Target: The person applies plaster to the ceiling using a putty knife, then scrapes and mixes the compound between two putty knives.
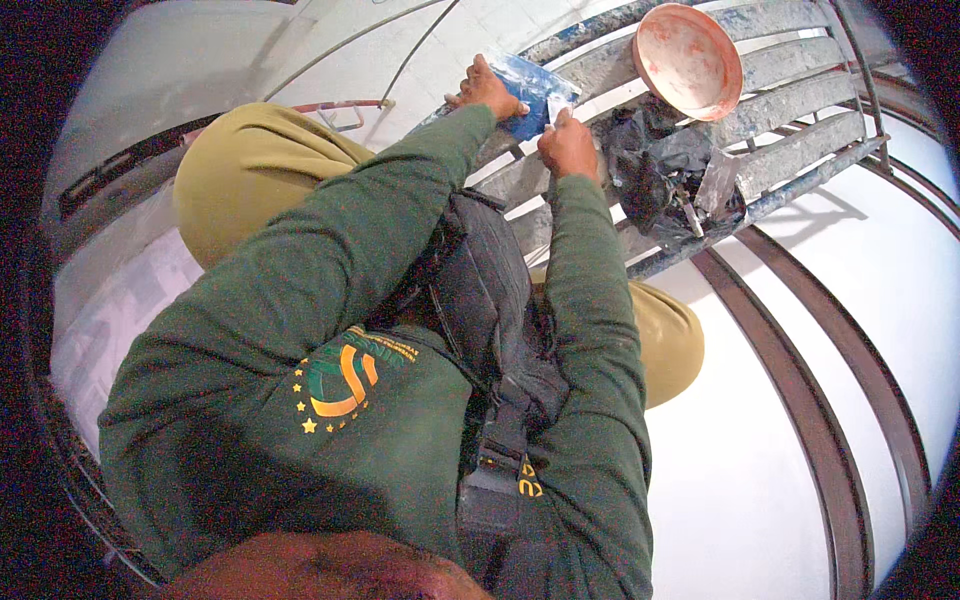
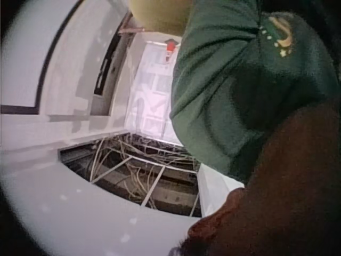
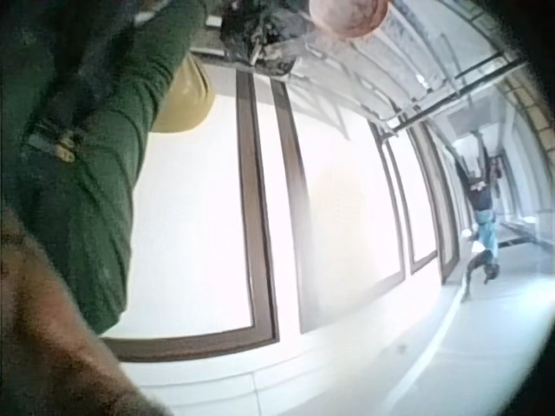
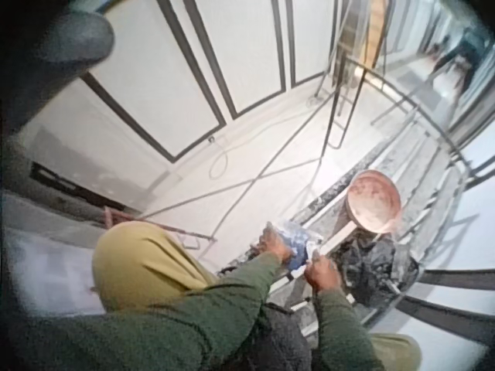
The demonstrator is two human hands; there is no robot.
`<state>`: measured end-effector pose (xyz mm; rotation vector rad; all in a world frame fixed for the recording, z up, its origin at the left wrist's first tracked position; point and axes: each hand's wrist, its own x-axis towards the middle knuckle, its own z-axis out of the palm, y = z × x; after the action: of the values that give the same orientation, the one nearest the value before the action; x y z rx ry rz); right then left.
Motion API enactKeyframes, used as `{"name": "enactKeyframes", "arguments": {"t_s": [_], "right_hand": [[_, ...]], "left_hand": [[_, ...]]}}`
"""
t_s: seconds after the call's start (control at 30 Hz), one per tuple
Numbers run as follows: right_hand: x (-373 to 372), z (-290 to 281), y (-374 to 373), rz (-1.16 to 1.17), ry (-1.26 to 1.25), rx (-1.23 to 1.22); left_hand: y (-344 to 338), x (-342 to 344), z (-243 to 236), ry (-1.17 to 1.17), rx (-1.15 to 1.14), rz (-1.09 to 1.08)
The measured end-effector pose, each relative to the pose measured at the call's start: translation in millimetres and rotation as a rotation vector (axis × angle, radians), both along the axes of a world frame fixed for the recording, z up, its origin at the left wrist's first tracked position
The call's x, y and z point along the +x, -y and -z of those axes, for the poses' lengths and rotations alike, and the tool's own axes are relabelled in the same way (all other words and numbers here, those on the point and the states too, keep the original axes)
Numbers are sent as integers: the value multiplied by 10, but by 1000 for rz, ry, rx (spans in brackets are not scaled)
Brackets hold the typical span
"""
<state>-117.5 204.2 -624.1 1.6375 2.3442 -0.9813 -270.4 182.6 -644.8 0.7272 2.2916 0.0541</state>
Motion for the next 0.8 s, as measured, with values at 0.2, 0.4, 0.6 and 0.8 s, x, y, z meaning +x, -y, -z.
{"name": "enactKeyframes", "arguments": {"t_s": [0.2,0.4,0.6,0.8], "right_hand": [[129,30,-50,-66,45,0],[221,-120,-99,-60,188,-28],[304,-205,-140,-42,217,-12],[276,-174,-178,-52,212,-47]], "left_hand": [[-108,-87,24,-11,168,68],[-269,-219,184,6,256,170],[-568,-281,315,-92,241,371],[-680,-440,320,-201,206,599]]}}
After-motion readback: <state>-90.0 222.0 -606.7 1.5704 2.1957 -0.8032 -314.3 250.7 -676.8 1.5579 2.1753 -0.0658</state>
